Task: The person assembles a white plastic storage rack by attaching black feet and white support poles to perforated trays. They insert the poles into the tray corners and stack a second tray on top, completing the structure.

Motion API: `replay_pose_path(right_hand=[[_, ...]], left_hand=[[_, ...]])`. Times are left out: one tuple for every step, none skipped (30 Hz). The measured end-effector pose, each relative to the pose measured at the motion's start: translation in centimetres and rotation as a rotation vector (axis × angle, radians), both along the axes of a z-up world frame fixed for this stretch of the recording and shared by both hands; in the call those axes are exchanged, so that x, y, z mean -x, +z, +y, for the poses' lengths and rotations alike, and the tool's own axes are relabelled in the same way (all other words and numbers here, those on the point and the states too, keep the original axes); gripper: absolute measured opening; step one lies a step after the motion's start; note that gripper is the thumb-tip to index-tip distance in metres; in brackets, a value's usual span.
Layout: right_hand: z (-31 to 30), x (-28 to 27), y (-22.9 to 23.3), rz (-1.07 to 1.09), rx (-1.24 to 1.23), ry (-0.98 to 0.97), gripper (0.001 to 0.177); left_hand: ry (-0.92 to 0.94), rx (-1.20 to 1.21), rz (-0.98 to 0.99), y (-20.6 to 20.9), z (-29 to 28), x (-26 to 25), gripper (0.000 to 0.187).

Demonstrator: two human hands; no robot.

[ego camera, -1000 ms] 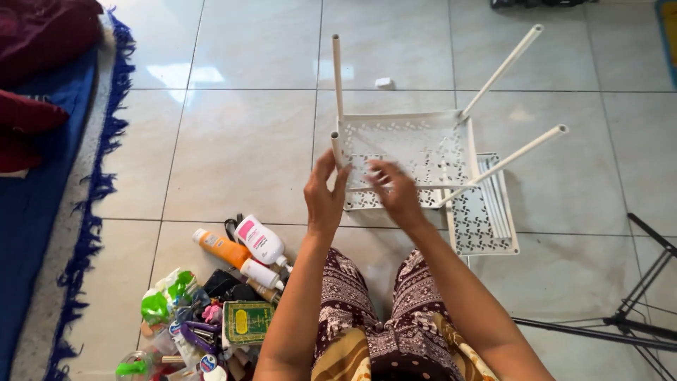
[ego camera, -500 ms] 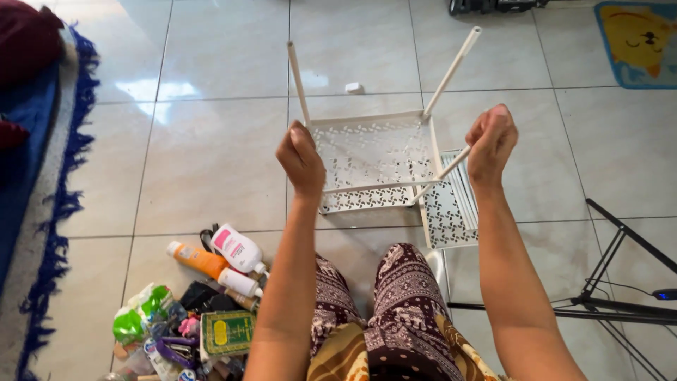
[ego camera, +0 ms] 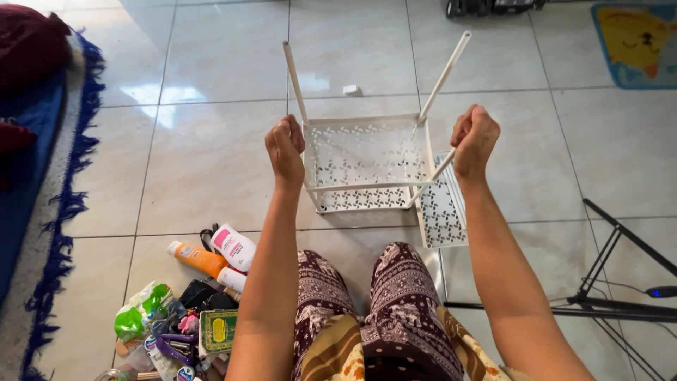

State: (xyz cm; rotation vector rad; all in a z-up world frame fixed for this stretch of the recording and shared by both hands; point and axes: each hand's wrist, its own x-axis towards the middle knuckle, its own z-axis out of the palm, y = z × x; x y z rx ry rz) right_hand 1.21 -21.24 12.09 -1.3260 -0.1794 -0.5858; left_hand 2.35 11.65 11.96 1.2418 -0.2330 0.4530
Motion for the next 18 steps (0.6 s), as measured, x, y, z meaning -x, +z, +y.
replay_pose_path(right_hand=[[-0.1,0.2,-0.1,0.006,-0.029,0.015,0.046],[-0.2,0.4,-0.3,0.010,-0.039,0.009,0.047],[-0.4,0.5,-0.4,0.015,-0.050,0.004,0.047],[-0.4,0.8,-0.7,0.026,-0.060,-0.001,0.048],[-0.2,0.9,-0.9,0.036,-0.046,-0.020,0.049],[0.3,0.7,-1.0,0.039,-0.034,-0.041,0.049],[0.7,0.5,-1.1,0.042,-0.022,-0.061,0.049],[0.7,0.4,-0.9,0.055,-0.024,-0.044,0.048],[0.6,0.3,-0.7,0.068,-0.026,-0.027,0.047],[0.5,0.6,-0.8,0.087,-0.028,-0.012,0.045],[0.8,0.7,-1.0,0.110,-0.033,-0.006,0.044],[1.2,0.6,-1.0,0.127,-0.038,-0.003,0.042],[1.4,0.4,-1.0,0.143,-0.043,0.000,0.041],[1.1,0.6,-1.2,0.123,-0.026,0.015,0.042],[0.9,0.7,-1.3,0.103,-0.009,0.030,0.044],[0.9,0.7,-1.4,0.080,0.008,0.052,0.045],[0.8,1.0,-1.3,0.079,-0.002,0.053,0.048],[0.6,1.3,-1.2,0.072,-0.013,0.055,0.050]], left_hand=[[0.032,0.020,-0.008,0.5,-0.4,0.7,0.034],[0.095,0.026,-0.056,0.9,-0.8,1.2,0.031],[0.156,0.031,-0.104,1.2,-1.4,1.5,0.029],[0.219,0.035,-0.148,1.3,-1.9,2.0,0.027],[0.299,-0.031,-0.099,1.3,-2.4,2.4,0.030],[0.377,-0.098,-0.056,1.3,-2.9,2.4,0.035],[0.454,-0.165,-0.012,1.3,-3.0,2.3,0.039],[0.437,-0.163,-0.018,1.4,-2.8,1.9,0.041],[0.421,-0.161,-0.024,1.4,-2.5,1.4,0.043],[0.401,-0.160,-0.024,1.1,-2.2,1.2,0.045],[0.379,-0.177,-0.027,0.5,-2.1,1.1,0.045],[0.353,-0.193,-0.036,0.2,-2.1,0.7,0.046],[0.328,-0.208,-0.045,-0.1,-2.0,0.2,0.046],[0.286,-0.158,-0.075,-0.6,-1.7,-0.1,0.046],[0.244,-0.107,-0.106,-1.0,-1.3,-0.6,0.046],[0.210,-0.057,-0.138,-1.0,-0.8,-0.8,0.047],[0.207,-0.021,-0.090,-1.0,-0.3,-0.5,0.045],[0.203,0.014,-0.047,-0.7,0.1,-0.2,0.044]])
